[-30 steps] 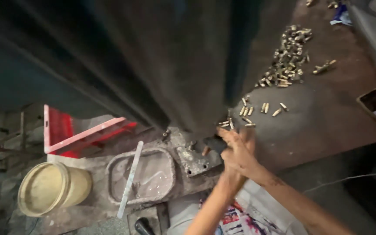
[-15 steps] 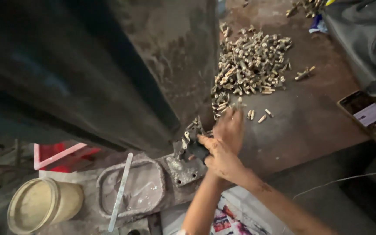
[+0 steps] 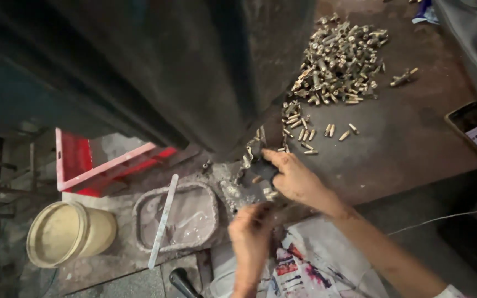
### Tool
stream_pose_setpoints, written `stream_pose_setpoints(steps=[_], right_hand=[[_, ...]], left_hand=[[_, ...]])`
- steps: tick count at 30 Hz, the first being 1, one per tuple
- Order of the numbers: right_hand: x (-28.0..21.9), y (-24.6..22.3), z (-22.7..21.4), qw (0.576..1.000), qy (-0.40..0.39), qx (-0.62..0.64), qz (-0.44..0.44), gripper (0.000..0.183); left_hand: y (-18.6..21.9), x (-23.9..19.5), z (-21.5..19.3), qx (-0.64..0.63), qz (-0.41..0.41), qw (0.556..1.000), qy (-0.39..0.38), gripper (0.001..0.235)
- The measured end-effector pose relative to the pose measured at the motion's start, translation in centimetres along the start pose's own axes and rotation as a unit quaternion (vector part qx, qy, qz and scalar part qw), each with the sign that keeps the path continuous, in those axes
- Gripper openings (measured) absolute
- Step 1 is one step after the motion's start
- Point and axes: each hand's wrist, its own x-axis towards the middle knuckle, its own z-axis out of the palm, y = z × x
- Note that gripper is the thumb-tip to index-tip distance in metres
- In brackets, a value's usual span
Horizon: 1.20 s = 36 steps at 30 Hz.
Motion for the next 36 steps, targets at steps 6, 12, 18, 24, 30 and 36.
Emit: stream_pose_setpoints(steps=[6,12,18,24,30,36], right_hand=[[-0.4,0.1,0.8,0.999,0.024,-0.017,0.036,0.064],[0.0,-9.3,-1.7,0.902,0.025,-0.356,0.244,0.061],[1.9,2.1,-0.6,0.989,-0.067,0.122,-0.039,0.064],[-2.4,5.1,2.9,0.989,0.123,0.018,-0.077,0.06],[-3.1,-1.6,2.6,0.95,0.071,0.302,0.044,0.05],[-2.2,-0.8,3.0,0.917,0.049,0.395,0.003,0.04]], left_hand=[[5.0,2.7,1.5,0.148,-0.046,0.987,-0.05,0.028],[-3.9,8.8,17.3,0.428,0.35,0.829,-0.082,0.053],[-5.4,2.5,12.9,0.289,0.127,0.898,-0.308,0.016],[3.0,-3.2,-0.6,0.02,0.079,0.993,-0.091,0.025],[2.5,1.5,-12.4,0.224,0.05,0.971,0.063,0.027],[-2.8,2.6,-11.3,0.327,-0.033,0.945,-0.006,0.014]])
